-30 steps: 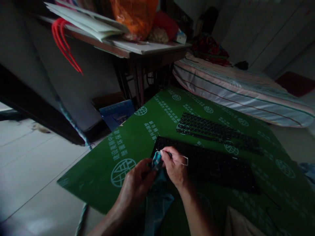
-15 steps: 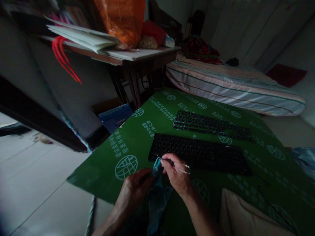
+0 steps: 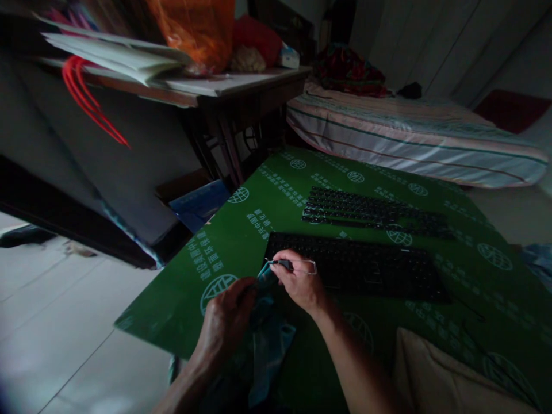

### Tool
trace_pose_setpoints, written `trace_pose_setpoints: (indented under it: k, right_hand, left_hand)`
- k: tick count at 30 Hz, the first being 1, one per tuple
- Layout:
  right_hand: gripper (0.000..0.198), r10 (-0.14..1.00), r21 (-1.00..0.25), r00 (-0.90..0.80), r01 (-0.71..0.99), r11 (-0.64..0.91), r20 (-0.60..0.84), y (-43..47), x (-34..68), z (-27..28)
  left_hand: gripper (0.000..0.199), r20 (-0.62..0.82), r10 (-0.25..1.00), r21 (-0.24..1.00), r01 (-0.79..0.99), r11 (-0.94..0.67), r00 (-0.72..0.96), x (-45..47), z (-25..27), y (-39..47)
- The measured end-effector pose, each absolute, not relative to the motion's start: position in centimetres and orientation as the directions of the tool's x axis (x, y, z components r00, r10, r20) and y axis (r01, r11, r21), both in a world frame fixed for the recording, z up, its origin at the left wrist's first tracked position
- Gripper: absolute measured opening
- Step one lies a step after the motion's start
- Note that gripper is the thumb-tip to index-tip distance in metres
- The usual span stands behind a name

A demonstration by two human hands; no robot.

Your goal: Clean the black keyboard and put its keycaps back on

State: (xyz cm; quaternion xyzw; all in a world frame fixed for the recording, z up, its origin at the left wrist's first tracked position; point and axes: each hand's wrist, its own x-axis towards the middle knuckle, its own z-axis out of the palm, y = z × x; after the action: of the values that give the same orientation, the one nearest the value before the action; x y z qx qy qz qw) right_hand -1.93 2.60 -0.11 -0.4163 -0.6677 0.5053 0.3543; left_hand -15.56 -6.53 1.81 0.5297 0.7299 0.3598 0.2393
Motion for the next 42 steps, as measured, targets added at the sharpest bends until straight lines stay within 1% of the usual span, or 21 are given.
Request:
trace_pose_setpoints:
  k: [4,8,16,24,30,38,42]
  right_hand:
    - [0.014,0.893,-0.964,-0.449,0.223,0.143,0.029,3.6,-2.3,-0.2]
    - [0.012,0.901,-0.967,-0.433,0.224,0.122,0.014,3.8,-2.1,0.0]
    - [0.013,0.916,-0.959,-0.400,0.259,0.111,-0.002,3.9,-1.2,-0.2]
    - [0.012,0.908,-0.957,-0.418,0.264,0.116,-0.005,4.1,-1.7,0.3]
    - [0.012,0.920,-0.955,-0.390,0.282,0.090,-0.028,4.1,-0.8,0.3]
    - [0.012,0.916,-0.953,-0.400,0.286,0.103,-0.021,4.0,-0.9,0.4]
    - [0.013,0.919,-0.944,-0.393,0.307,0.120,-0.011,4.2,-0.5,0.4]
  left_hand:
    - [0.028,0.038,0.933,0.760,0.616,0.205,-0.357,-15.8,1.9,-6.1]
    - [0.029,0.030,0.931,0.748,0.626,0.220,-0.363,-15.8,1.7,-6.1]
    - [0.028,0.014,0.943,0.771,0.604,0.200,-0.331,-15.2,1.7,-5.6]
    - [0.025,0.028,0.929,0.793,0.574,0.203,-0.368,-15.7,1.5,-5.8]
    - [0.025,0.027,0.944,0.788,0.588,0.181,-0.328,-15.1,1.8,-5.3]
    - [0.023,0.011,0.940,0.792,0.577,0.201,-0.342,-15.3,2.1,-5.3]
    - [0.023,0.011,0.950,0.791,0.584,0.181,-0.311,-15.1,2.0,-5.2]
